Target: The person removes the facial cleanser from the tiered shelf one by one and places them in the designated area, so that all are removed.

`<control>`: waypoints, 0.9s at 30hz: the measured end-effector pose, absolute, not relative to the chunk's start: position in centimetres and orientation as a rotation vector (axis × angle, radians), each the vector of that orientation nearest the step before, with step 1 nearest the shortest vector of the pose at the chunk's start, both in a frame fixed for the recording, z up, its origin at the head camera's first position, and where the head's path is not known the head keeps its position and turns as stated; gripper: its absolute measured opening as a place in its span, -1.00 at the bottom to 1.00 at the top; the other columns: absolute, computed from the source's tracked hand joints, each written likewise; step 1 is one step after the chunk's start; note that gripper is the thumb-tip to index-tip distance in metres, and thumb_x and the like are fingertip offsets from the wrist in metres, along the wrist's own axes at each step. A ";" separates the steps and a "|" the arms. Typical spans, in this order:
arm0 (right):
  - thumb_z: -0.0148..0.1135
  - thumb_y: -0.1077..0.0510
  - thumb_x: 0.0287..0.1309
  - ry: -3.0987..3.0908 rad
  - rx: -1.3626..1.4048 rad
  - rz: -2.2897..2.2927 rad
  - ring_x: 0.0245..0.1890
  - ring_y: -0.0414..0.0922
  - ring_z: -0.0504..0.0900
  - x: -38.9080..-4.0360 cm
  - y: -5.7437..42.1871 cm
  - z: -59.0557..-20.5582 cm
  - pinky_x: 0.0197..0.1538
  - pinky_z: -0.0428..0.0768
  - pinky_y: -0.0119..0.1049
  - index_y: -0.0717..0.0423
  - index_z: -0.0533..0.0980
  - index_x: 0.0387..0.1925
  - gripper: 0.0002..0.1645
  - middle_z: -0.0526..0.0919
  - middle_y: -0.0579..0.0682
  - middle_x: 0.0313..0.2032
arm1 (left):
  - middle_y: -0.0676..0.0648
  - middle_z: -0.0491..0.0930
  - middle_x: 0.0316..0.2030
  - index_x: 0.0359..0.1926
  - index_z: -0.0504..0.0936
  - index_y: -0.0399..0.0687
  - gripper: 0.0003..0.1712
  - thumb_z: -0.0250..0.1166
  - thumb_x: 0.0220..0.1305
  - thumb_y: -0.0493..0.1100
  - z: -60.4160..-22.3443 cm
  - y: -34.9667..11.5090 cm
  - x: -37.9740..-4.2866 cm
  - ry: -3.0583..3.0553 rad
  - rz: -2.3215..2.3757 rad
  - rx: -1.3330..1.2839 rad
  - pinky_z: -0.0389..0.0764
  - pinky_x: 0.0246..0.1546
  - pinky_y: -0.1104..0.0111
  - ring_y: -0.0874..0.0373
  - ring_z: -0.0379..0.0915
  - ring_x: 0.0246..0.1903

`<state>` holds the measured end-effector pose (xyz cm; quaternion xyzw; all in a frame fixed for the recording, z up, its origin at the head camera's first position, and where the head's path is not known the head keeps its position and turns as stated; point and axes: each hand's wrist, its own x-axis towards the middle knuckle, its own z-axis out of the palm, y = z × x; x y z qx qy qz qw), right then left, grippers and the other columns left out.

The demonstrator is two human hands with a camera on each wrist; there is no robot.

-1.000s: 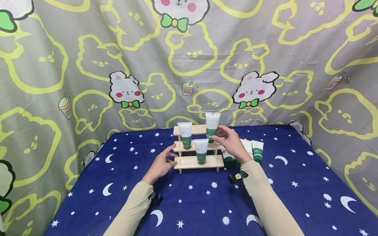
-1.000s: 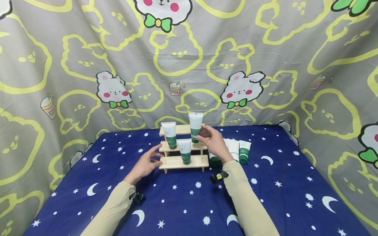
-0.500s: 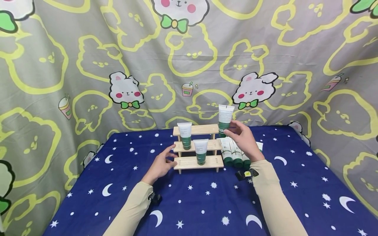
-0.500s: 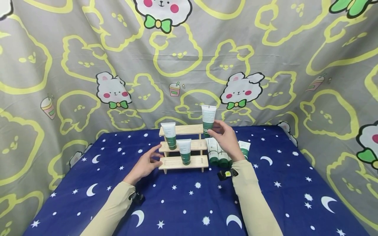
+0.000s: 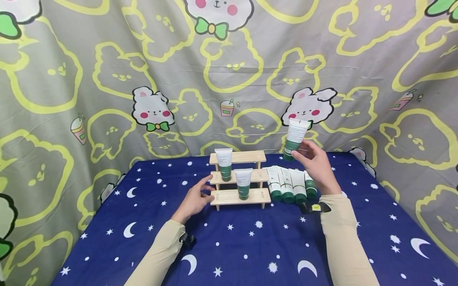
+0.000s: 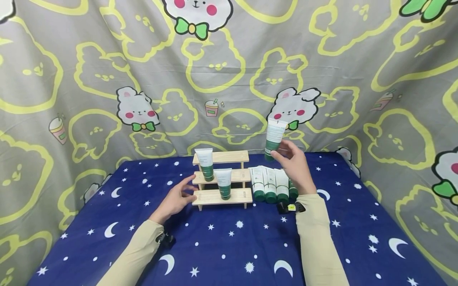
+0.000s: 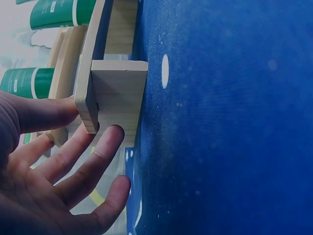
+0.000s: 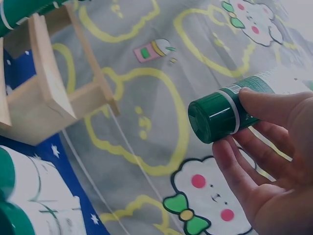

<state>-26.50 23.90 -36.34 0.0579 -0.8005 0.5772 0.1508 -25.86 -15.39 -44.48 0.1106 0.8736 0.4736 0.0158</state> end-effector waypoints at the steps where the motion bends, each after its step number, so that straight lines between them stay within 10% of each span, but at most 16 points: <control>1: 0.29 -0.05 0.39 -2.291 0.161 1.657 0.24 -0.12 0.52 -26.4 24.2 -36.2 0.23 0.49 -0.29 0.10 0.33 0.46 -0.27 0.48 0.15 0.33 | -0.20 0.70 0.03 0.54 0.30 0.06 -0.14 0.39 0.27 -0.38 -44.5 -15.4 -25.9 2.717 1.470 0.342 0.59 -0.36 0.30 0.08 0.61 -0.33; 13: 0.32 0.08 0.37 -2.163 0.116 1.746 0.07 -0.36 0.52 -25.6 27.4 -36.1 0.02 0.52 -0.59 -0.04 0.35 0.21 -0.52 0.53 -0.26 0.08 | -0.19 0.70 0.03 0.54 0.30 0.06 -0.13 0.39 0.27 -0.38 -44.5 -15.4 -25.9 2.717 1.476 0.331 0.59 -0.35 0.30 0.08 0.62 -0.33; 27: 0.29 0.28 0.34 -1.937 0.141 1.907 -0.20 -0.37 0.65 -25.0 30.8 -36.7 -0.16 0.60 -0.59 -0.08 0.29 0.07 -0.56 0.62 -0.25 -0.12 | -0.19 0.71 0.02 0.53 0.30 0.04 -0.13 0.39 0.25 -0.39 -44.2 -15.3 -25.7 2.722 1.484 0.341 0.59 -0.35 0.30 0.07 0.62 -0.34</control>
